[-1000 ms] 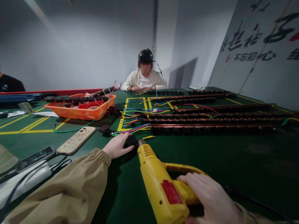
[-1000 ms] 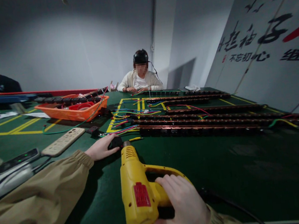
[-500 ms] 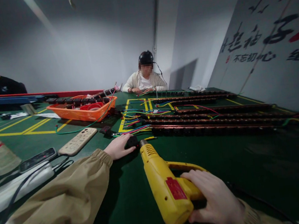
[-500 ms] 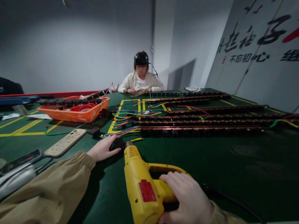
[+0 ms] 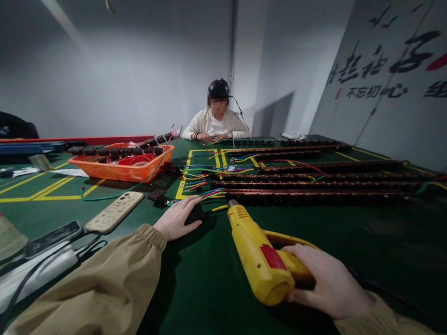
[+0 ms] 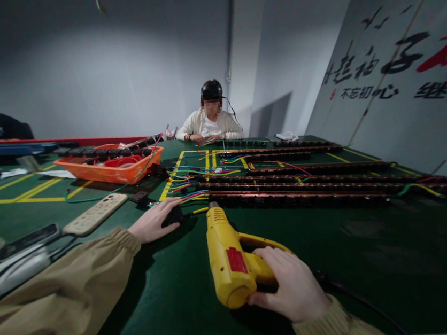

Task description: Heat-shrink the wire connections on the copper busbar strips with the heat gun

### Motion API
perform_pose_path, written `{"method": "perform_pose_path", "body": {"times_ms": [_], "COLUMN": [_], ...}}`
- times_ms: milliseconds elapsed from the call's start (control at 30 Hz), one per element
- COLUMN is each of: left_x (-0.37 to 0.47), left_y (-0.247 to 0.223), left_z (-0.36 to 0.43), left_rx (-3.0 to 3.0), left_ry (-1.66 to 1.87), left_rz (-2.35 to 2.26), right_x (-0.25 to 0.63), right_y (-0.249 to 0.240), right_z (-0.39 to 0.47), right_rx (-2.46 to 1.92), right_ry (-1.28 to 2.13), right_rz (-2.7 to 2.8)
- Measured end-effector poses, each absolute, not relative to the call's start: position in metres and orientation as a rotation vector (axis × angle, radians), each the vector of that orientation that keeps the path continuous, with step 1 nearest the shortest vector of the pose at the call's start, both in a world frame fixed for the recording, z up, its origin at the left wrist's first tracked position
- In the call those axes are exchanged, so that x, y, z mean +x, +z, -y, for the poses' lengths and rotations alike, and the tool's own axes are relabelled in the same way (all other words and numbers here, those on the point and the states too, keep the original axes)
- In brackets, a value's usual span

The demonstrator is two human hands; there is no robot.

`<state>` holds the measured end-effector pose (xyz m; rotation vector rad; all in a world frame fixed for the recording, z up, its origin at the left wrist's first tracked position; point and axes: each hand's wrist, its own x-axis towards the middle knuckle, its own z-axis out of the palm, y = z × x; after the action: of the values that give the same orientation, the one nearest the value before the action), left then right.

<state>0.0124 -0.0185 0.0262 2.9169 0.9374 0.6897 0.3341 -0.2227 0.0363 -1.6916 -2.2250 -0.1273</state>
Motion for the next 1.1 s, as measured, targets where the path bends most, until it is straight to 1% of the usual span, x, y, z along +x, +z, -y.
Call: {"method": "perform_pose_path", "body": {"times_ms": [167,500,700,1100], "left_x": [0.012,0.011,0.013,0.014], "left_y": [0.025,0.017,0.021,0.021], "left_z": [0.018,0.009,0.013,0.012], "left_rx": [2.941,2.943,2.957,2.923], "left_ry": [0.677,0.7,0.74,0.761], "left_rz": [-0.916,-1.059,-0.981,-0.906], "right_x": [0.336,0.327,0.313,0.278], "right_y": [0.03,0.028,0.032,0.039], "right_z": [0.222,0.225,0.229,0.242], "right_rx": [-1.659,-1.533,-1.486,-1.357], "right_ry": [-0.177,-0.342,-0.345,-0.117], "right_rz": [2.206,2.213,2.251,2.275]}}
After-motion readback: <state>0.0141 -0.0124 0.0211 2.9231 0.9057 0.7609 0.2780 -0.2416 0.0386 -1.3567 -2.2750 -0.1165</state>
